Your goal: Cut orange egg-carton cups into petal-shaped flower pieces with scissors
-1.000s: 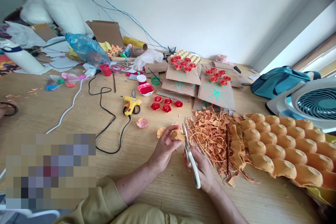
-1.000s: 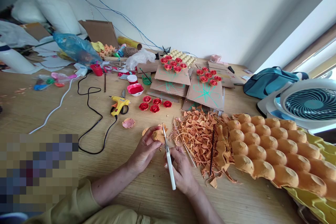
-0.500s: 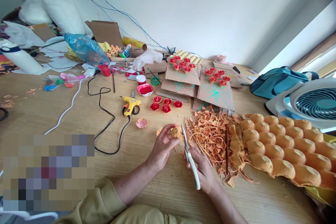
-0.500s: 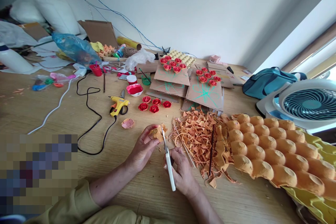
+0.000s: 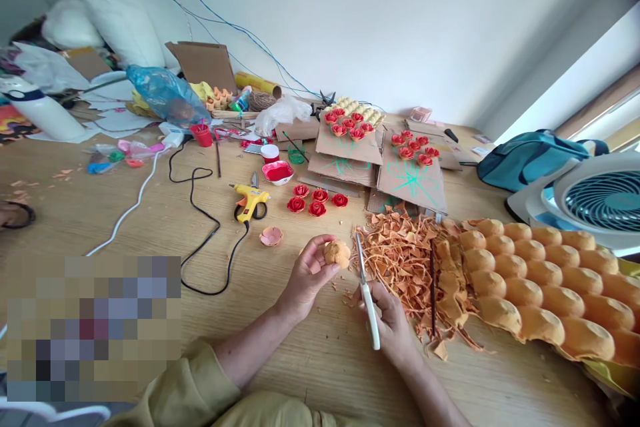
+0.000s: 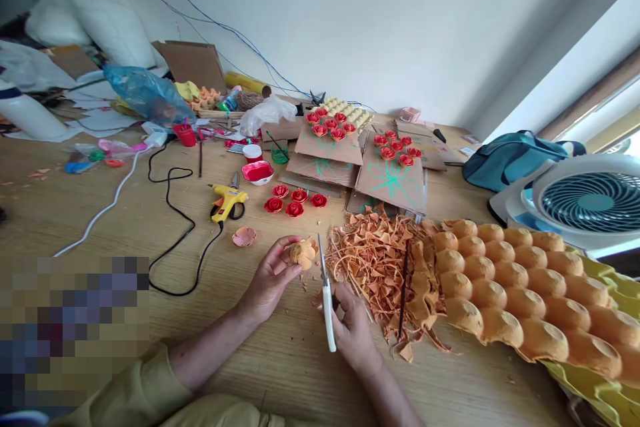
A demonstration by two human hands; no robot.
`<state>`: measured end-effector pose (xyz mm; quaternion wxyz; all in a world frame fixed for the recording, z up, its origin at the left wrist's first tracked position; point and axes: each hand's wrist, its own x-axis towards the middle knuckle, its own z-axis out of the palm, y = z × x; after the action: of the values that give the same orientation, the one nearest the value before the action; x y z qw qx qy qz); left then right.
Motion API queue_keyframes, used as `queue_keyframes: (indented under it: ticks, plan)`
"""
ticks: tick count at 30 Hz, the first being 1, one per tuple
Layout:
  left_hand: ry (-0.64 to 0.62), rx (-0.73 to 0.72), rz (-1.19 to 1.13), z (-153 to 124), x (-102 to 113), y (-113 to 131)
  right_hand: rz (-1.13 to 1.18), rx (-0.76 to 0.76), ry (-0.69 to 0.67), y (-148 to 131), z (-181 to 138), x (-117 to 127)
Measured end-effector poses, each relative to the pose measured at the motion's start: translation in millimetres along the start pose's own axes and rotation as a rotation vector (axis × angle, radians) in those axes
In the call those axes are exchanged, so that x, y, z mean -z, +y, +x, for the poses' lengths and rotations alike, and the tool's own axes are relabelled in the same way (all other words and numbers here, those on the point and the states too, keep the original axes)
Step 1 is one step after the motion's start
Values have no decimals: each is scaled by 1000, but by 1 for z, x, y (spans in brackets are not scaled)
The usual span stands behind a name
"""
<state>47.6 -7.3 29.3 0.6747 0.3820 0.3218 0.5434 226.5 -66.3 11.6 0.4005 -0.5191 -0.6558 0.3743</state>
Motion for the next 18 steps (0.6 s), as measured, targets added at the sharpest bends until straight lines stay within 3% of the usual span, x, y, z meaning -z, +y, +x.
queue_keyframes:
  ticks: [10, 14, 18]
  plan:
    - [-211, -145, 417, -13, -4, -4, 375, -109, 179, 2, 3, -3]
    - [-247, -159, 414, -16, -7, -4, 450, -166, 206, 4, 5, 1]
    - [-296, -47, 349, -15, -6, -8, 516, -175, 175, 8, 6, 4]
